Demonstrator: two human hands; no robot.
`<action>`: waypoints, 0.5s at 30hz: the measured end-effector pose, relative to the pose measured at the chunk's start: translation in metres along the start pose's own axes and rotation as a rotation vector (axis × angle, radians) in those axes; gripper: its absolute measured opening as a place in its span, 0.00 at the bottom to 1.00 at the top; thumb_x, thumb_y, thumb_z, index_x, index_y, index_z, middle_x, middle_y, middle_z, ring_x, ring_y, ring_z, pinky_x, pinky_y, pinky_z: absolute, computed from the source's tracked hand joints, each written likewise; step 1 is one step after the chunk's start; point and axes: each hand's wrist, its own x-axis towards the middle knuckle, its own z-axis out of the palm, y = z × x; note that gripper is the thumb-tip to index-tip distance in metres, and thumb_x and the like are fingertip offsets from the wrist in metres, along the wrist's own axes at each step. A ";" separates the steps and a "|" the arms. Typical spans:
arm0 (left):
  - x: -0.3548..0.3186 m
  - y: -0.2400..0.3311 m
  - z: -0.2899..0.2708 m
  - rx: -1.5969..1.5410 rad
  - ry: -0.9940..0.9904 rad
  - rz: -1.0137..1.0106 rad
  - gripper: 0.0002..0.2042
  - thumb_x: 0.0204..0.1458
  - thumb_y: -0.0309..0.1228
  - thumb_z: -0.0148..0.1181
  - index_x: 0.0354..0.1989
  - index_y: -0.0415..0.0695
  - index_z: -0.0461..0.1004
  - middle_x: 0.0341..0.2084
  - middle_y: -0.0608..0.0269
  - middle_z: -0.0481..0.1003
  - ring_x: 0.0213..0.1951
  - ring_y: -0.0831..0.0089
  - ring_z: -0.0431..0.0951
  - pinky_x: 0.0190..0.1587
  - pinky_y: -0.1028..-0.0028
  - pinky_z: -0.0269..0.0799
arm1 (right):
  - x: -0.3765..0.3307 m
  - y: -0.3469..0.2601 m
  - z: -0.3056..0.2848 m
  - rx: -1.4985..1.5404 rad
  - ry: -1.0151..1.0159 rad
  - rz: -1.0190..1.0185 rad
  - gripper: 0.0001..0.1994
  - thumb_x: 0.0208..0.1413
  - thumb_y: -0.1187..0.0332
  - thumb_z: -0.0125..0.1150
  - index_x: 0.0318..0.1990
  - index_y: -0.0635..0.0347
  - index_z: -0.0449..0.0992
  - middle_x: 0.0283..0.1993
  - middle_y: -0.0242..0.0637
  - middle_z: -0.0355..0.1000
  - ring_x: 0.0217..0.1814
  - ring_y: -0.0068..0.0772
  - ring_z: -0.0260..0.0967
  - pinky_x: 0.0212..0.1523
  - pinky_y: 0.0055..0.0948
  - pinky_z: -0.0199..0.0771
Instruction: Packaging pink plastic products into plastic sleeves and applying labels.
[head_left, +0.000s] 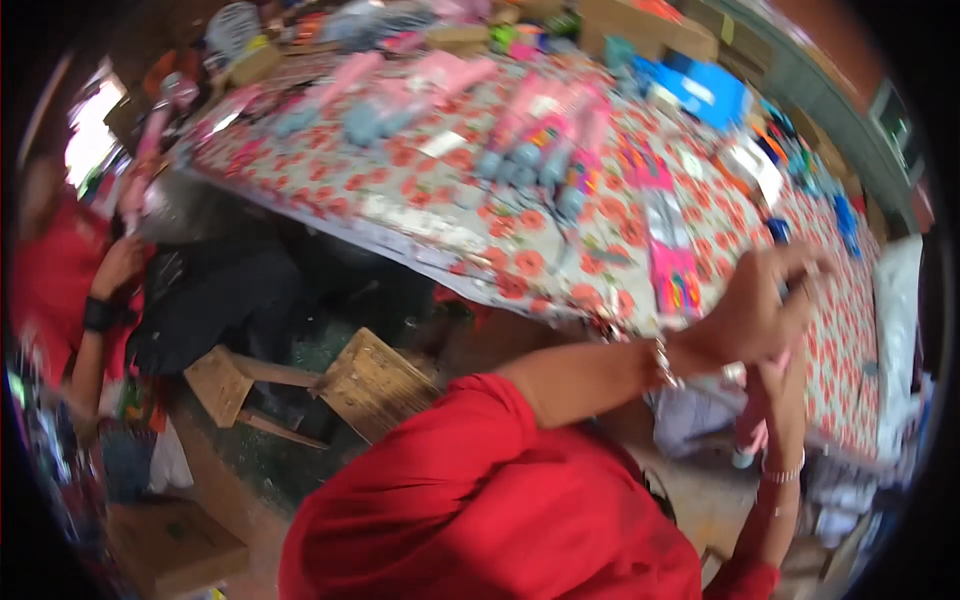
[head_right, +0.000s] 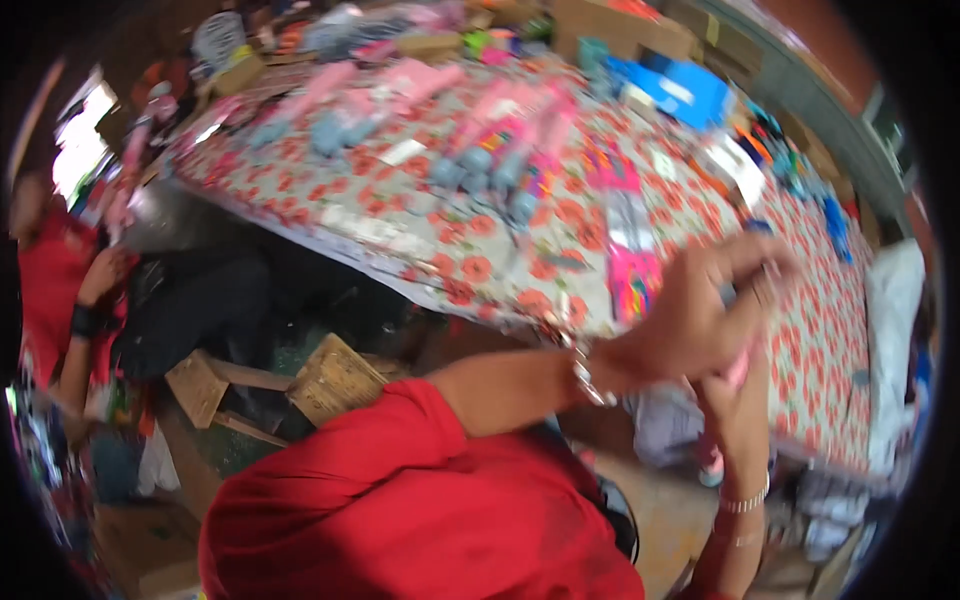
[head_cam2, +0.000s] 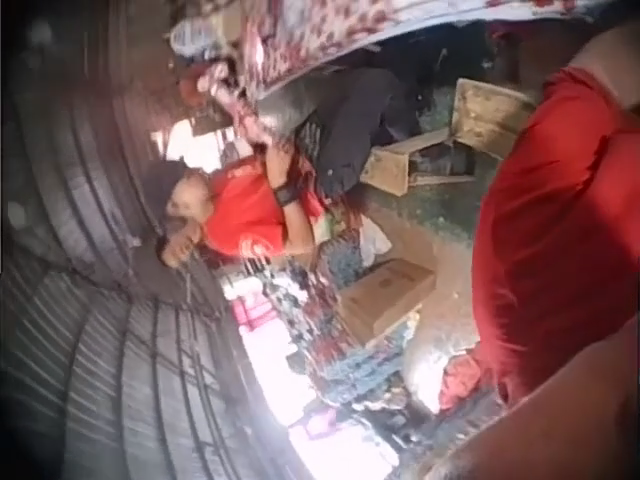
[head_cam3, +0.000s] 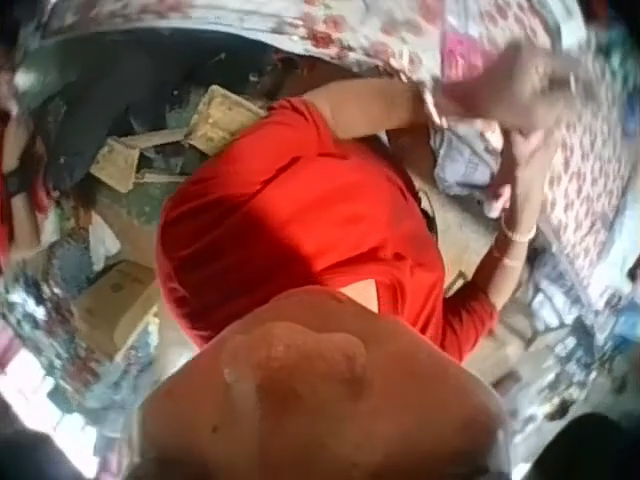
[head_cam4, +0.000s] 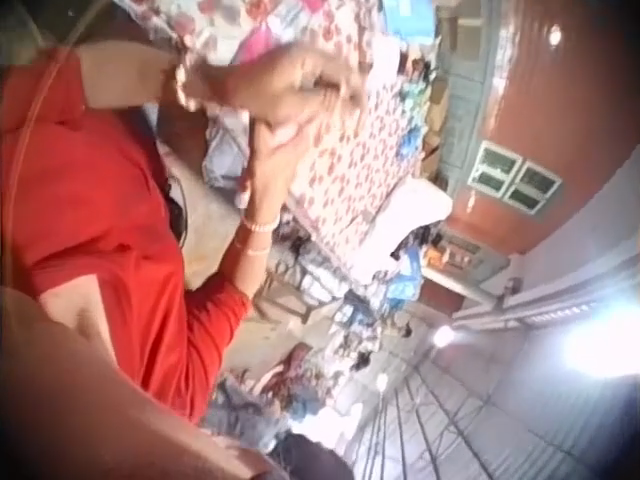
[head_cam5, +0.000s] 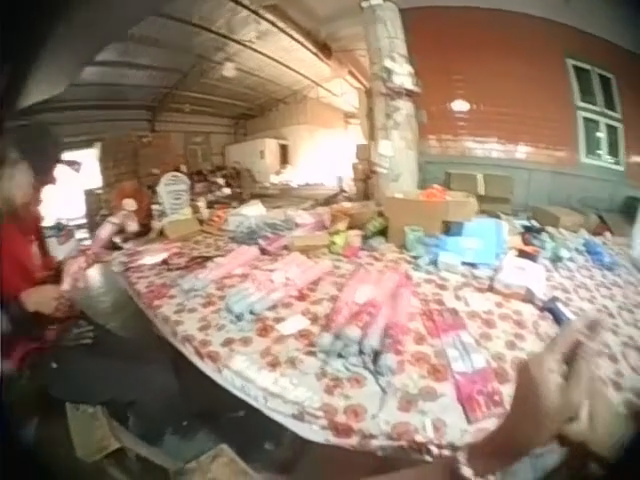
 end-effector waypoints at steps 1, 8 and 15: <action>0.004 -0.004 -0.008 -0.112 -0.091 -0.053 0.09 0.49 0.24 0.56 0.39 0.40 0.75 0.22 0.67 0.73 0.23 0.83 0.67 0.26 0.83 0.63 | 0.003 -0.005 -0.005 0.054 -0.114 0.126 0.27 0.39 0.69 0.56 0.51 0.69 0.64 0.37 0.45 0.70 0.33 0.29 0.64 0.31 0.26 0.67; -0.011 -0.048 -0.022 -0.163 -0.170 -0.171 0.11 0.49 0.26 0.59 0.41 0.39 0.76 0.21 0.65 0.75 0.22 0.84 0.69 0.27 0.85 0.65 | 0.032 -0.001 0.006 0.140 -0.368 0.182 0.17 0.41 0.66 0.60 0.40 0.66 0.72 0.31 0.41 0.73 0.31 0.30 0.67 0.33 0.25 0.68; -0.008 -0.123 -0.060 -0.116 -0.173 -0.297 0.10 0.50 0.31 0.59 0.38 0.39 0.76 0.34 0.63 0.74 0.33 0.78 0.73 0.36 0.82 0.67 | 0.042 0.056 0.007 -0.099 -0.090 0.087 0.17 0.40 0.63 0.61 0.36 0.67 0.73 0.30 0.45 0.72 0.28 0.35 0.66 0.32 0.30 0.68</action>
